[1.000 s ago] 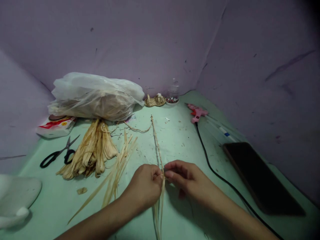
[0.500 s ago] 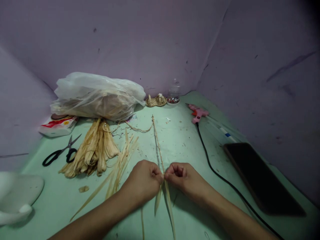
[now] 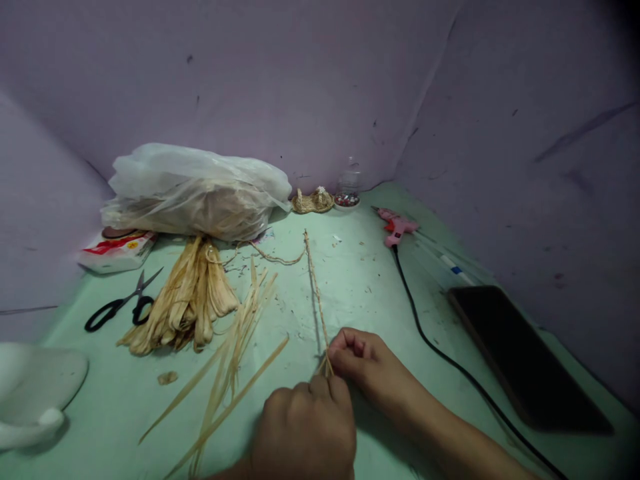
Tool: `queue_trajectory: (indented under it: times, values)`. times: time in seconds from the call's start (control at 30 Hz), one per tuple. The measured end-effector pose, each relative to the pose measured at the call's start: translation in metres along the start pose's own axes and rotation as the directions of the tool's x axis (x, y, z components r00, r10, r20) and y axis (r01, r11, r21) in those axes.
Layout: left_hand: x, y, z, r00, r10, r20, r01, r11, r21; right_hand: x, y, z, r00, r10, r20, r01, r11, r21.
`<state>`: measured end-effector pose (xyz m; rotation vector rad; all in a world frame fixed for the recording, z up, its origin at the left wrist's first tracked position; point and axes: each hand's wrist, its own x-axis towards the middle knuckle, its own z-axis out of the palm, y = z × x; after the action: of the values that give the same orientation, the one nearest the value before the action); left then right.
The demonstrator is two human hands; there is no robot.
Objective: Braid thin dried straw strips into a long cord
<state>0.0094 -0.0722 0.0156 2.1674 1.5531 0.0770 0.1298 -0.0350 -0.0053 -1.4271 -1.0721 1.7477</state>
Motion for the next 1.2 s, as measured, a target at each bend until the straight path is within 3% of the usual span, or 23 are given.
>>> queue_trajectory:
  times: [0.1,0.2,0.3,0.37,0.43,0.5,0.53,0.6,0.67,0.77,0.97,1.1,1.2]
  values:
    - [-0.008,-0.003,0.018,0.996,0.034,-0.085,-0.041,0.995,-0.085,-0.001,-0.001,0.0,1.0,0.012,0.027,-0.013,1.0,0.023]
    - [-0.011,-0.001,0.022,0.996,0.084,-0.016,-0.085,0.981,-0.177,-0.001,-0.001,0.0,0.998,0.043,0.044,-0.044,0.999,0.012]
    - [-0.004,0.001,0.003,0.989,0.105,0.105,-0.072,0.957,-0.282,-0.002,-0.004,-0.001,0.998,0.058,0.023,-0.058,0.998,-0.02]
    - [0.005,-0.001,-0.019,0.995,0.024,0.1,0.015,0.928,-0.372,-0.003,-0.006,-0.003,0.998,0.058,0.027,-0.058,0.998,-0.001]
    - [0.017,-0.005,-0.038,0.987,-0.159,0.028,0.147,0.807,-0.572,-0.004,-0.008,-0.004,0.998,0.05,0.049,-0.051,0.999,0.016]
    - [0.027,-0.009,-0.046,0.928,-0.32,0.19,0.343,0.538,-0.77,-0.004,-0.009,-0.005,0.997,0.034,0.064,-0.035,0.999,0.012]
    - [0.032,-0.011,-0.046,0.906,-0.318,0.281,0.397,0.402,-0.825,-0.004,-0.009,-0.005,0.997,0.024,0.068,-0.024,1.0,0.006]
    - [0.038,-0.014,-0.039,0.857,-0.218,0.467,0.51,0.223,-0.831,-0.003,-0.009,-0.006,0.997,0.008,0.079,-0.007,1.0,-0.003]
    - [0.042,-0.016,-0.031,0.824,-0.097,0.559,0.567,0.17,-0.806,-0.002,-0.008,-0.008,0.995,0.0,0.101,0.002,1.0,-0.021]
    - [0.044,-0.019,-0.025,0.83,-0.048,0.556,0.55,0.235,-0.801,0.001,-0.006,-0.011,0.992,-0.024,0.122,0.033,0.997,-0.075]
    - [0.046,-0.025,-0.023,0.868,-0.157,0.472,0.468,0.582,-0.666,0.002,-0.001,-0.015,0.978,-0.124,0.166,0.159,0.964,-0.212]
    - [0.047,-0.026,-0.02,0.934,-0.147,0.325,0.33,0.704,-0.629,-0.004,-0.002,-0.016,0.959,-0.251,0.13,0.283,0.832,-0.478]
    - [0.049,-0.027,-0.019,0.955,-0.125,0.268,0.273,0.724,-0.634,-0.009,-0.004,-0.016,0.939,-0.312,0.147,0.334,0.716,-0.614]
